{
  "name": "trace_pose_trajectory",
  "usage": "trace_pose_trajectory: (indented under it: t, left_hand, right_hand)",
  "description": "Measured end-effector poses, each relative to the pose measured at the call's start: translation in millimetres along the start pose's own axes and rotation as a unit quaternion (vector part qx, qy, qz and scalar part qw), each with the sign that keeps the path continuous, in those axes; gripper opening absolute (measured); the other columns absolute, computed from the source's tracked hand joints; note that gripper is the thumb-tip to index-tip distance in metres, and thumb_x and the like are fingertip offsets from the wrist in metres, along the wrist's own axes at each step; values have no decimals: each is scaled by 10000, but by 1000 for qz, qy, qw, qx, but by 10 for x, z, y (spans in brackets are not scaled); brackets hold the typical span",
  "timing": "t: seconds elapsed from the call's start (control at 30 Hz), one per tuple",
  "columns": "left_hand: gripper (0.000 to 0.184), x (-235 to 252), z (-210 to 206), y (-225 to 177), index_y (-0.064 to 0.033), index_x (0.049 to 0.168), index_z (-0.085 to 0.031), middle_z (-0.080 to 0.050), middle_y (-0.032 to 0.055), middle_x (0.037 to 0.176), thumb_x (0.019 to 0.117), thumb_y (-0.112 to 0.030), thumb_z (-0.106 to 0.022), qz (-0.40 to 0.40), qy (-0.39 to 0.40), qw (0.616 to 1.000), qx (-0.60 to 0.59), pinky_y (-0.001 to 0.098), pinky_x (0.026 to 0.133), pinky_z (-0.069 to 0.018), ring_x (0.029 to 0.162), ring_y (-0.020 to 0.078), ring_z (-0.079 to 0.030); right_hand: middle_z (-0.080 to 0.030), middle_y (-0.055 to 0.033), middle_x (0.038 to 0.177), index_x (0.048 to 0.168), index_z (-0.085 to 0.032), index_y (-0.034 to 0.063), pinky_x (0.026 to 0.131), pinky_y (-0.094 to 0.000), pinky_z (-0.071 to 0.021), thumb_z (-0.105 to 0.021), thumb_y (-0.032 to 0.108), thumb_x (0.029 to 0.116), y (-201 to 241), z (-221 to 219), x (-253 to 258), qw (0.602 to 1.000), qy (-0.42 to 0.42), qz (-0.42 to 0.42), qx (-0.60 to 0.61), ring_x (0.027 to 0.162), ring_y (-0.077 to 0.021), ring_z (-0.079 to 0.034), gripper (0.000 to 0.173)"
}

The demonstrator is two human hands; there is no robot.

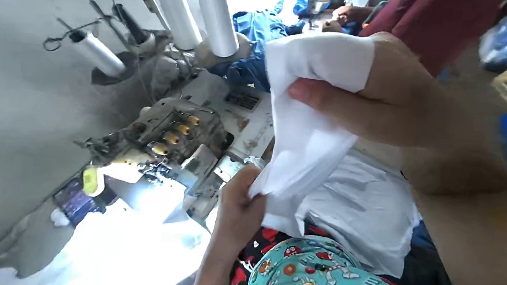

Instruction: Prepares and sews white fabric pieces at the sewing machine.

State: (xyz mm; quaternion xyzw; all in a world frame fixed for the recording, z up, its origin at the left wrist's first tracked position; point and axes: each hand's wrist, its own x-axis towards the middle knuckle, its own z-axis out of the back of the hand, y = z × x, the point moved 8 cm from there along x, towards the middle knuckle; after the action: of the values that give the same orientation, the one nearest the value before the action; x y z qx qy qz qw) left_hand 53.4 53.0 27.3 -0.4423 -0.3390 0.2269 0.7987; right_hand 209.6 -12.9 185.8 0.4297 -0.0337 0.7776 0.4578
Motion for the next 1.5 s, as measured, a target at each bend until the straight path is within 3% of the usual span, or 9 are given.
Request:
trace_pose_trajectory:
  t: [0.17,0.33,0.53,0.67,0.87,1.0,1.1,1.3,1.5]
  left_hand:
    - [150,-638,724,523,-11,936,-681,-675,-73,836,855,1,-555,81,-73,990,88,124,719,-528,768,-93,-616]
    - [189,-715,877,479,-329,964,-771,-731,-170,854,1001,-285,-591,33,-85,976,-196,124,640,-556,726,-58,-669]
    - [316,-343,504,465,-196,837,-659,-686,-152,759,951,-42,-408,87,-65,983,-151,184,652,-574,687,-26,-657]
    - [291,-216,280,389,-71,864,-629,-672,-87,710,936,23,-363,136,-51,981,-131,212,643,-586,650,12,-665]
    - [170,-322,482,483,-102,965,-605,-654,-78,899,909,-29,-462,49,-168,977,-119,222,787,-552,850,11,-640]
    - [345,-616,131,756,-185,1167,-576,-695,-172,1015,925,-380,-725,17,-233,953,-192,196,837,-567,950,-44,-662]
    - [384,-712,-413,765,93,1183,-593,-734,4,1011,898,-124,-732,52,-96,964,-242,228,854,-576,934,-7,-685]
    - [195,-968,-258,737,71,982,-687,-705,127,922,1001,-105,-603,15,-8,992,-126,283,921,-520,941,111,-659]
    - [226,-1421,309,544,-170,1101,-643,-673,-145,918,1004,-374,-627,81,-115,970,-199,105,748,-524,840,-123,-615]
  right_hand:
    - [-677,30,973,1098,-667,-18,853,-97,-498,-537,159,1040,-416,-64,-225,998,-18,-51,44,918,108,-590,227]
    - [-663,48,838,1023,-689,44,729,-156,-520,-542,179,1024,-818,-442,-641,979,81,-160,99,772,63,-599,200]
    - [-674,-193,992,1007,-690,-17,833,-587,-507,-764,378,917,-942,-1095,-1142,862,401,-298,-92,979,-391,-658,412]
    - [-529,-199,1478,1400,-579,61,1088,-602,-409,-821,507,778,-572,-1637,-1000,934,299,-166,101,1340,-380,-520,802]
    - [-646,-126,843,1029,-646,-27,728,-281,-511,-516,190,1048,-447,-2051,-912,948,179,-123,234,770,-143,-613,253]
    - [-642,-16,797,965,-666,-38,710,-103,-465,-507,93,1014,-459,-1887,-746,941,95,-122,300,750,61,-565,212]
    - [-645,85,798,979,-677,30,673,-76,-490,-525,95,993,-418,-1677,-587,927,40,-122,353,732,112,-570,165]
    - [-658,234,951,1111,-681,296,691,-77,-514,-579,251,1023,-556,-1033,-393,926,-133,-110,336,802,118,-604,142]
    - [-681,200,1100,1147,-709,313,817,-105,-527,-658,355,960,-769,-1245,-468,837,-201,-157,485,971,63,-636,199]
